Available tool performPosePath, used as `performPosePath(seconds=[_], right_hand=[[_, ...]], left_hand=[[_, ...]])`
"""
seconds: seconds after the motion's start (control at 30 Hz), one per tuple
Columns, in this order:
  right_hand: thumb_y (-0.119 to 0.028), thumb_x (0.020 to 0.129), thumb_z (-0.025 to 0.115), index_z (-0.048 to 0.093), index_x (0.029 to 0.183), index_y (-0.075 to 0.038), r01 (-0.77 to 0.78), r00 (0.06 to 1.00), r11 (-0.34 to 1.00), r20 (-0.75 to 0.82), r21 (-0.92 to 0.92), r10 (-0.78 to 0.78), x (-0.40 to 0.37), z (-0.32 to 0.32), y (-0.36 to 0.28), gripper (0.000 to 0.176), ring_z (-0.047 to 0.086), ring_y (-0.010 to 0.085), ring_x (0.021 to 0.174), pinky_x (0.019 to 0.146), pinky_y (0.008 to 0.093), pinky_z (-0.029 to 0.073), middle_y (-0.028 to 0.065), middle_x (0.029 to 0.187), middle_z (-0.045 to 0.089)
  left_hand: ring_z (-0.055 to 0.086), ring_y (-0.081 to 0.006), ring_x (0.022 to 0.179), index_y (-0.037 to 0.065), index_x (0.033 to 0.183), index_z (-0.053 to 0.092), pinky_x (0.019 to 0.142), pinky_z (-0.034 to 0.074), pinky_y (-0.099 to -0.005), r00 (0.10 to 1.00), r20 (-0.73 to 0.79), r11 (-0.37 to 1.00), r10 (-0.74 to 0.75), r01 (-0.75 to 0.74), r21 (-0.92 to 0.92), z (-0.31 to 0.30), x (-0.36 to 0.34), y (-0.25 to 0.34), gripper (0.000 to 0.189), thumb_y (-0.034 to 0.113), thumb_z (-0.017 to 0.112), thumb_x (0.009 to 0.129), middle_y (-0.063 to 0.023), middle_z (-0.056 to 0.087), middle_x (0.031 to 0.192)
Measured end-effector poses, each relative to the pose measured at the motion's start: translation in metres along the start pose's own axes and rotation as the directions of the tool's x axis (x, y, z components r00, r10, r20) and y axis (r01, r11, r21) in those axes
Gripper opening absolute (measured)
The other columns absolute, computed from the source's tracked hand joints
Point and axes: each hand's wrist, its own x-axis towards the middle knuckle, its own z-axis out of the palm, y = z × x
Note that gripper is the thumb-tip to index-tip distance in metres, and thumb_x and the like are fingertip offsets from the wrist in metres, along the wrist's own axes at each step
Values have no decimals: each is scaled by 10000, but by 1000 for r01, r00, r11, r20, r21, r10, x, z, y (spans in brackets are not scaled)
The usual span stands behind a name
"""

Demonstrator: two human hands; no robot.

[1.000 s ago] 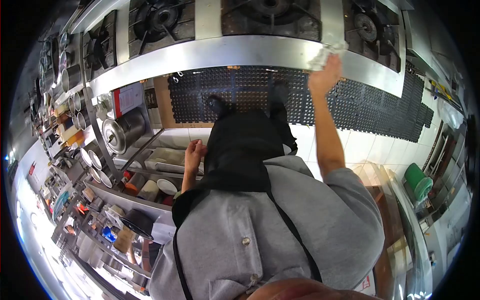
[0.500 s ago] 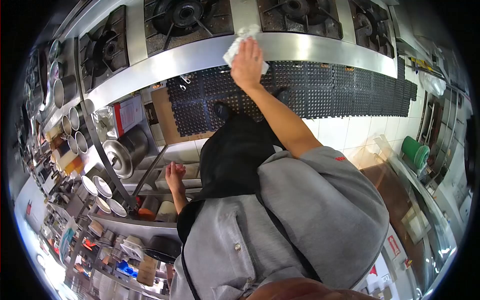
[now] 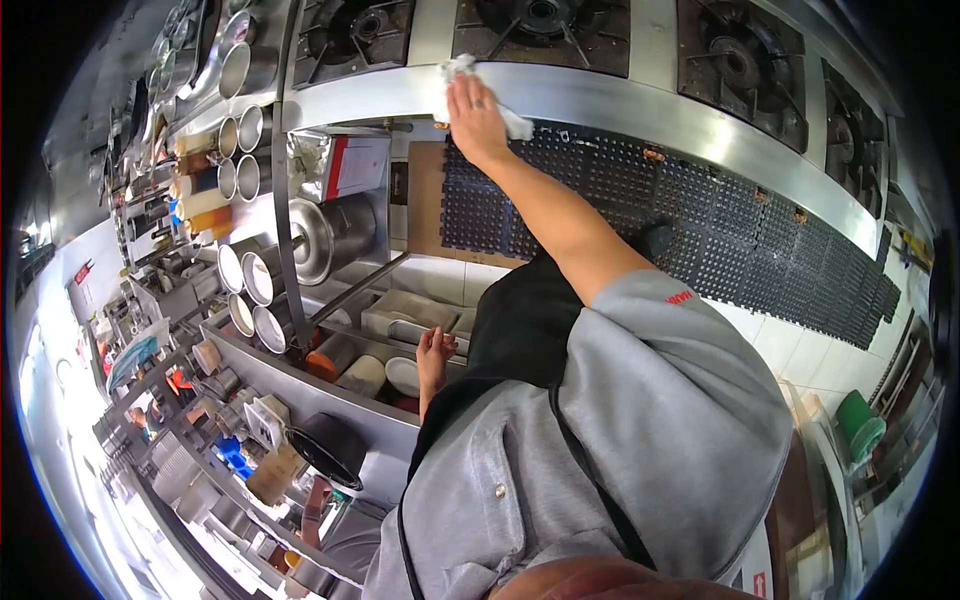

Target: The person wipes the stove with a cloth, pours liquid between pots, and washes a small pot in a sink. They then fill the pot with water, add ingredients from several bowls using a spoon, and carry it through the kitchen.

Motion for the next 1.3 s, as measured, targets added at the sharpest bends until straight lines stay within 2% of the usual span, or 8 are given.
performPosePath(seconds=[0.2,0.23,0.33,0.4,0.47,0.87,0.93,1.3], right_hand=[[-31,703,612,500,1157,5,-282,903,629,423,724,-82,39,-23,40,468,526,269,1049,898,329,412,137,1153,547],[-59,717,597,504,1167,-12,-399,901,392,435,829,-2,27,-50,61,462,525,251,1051,896,319,410,143,1162,549],[-108,725,636,483,1211,-20,-397,843,-216,448,892,299,-33,-139,137,516,499,188,1041,890,290,404,116,1146,552],[-129,728,651,512,1151,11,-535,702,-125,522,836,485,-78,-179,222,467,506,180,1033,877,302,417,109,1145,546],[-150,692,677,590,1074,-64,-276,952,897,-28,345,304,-128,-193,340,401,522,236,958,839,357,434,106,1000,573],[-53,731,547,557,1056,-113,55,992,971,98,233,-80,-61,-102,200,331,519,266,968,819,400,425,55,1000,542],[-114,814,470,559,1013,-137,198,975,945,43,262,-217,-38,-86,184,220,499,238,1041,857,404,415,9,1055,542],[-86,672,608,590,1022,-152,6,962,972,268,-236,59,-181,-250,454,356,456,223,971,804,372,389,-40,1021,527]], left_hand=[[566,-134,596,38,965,487,525,462,-259,996,76,991,-55,46,124,-9,21,-32,232,256,535,905,-45,573,727],[570,-141,576,44,956,492,521,467,-257,945,219,899,244,-305,313,-9,29,-42,235,265,546,898,-48,582,724],[566,-140,576,45,966,499,527,464,-256,986,166,984,-26,-4,180,25,39,-14,242,270,549,896,-52,587,727],[568,-135,611,35,1011,508,554,462,-253,972,233,984,-32,-9,176,48,41,-1,263,269,545,897,-54,593,756],[577,-133,682,43,1021,522,587,458,-275,982,186,950,42,-97,298,77,26,12,292,311,522,905,-63,605,809],[553,-123,655,10,1016,539,563,434,-246,930,262,789,258,-359,499,106,-41,-26,312,297,546,896,-57,591,776],[552,-125,639,10,1024,540,542,436,-251,997,74,901,-10,-23,434,111,-45,-26,322,304,552,892,-65,594,774],[566,-144,615,45,1017,496,528,445,-273,995,101,957,-12,-18,288,152,-7,-26,270,283,540,898,-82,599,757]])
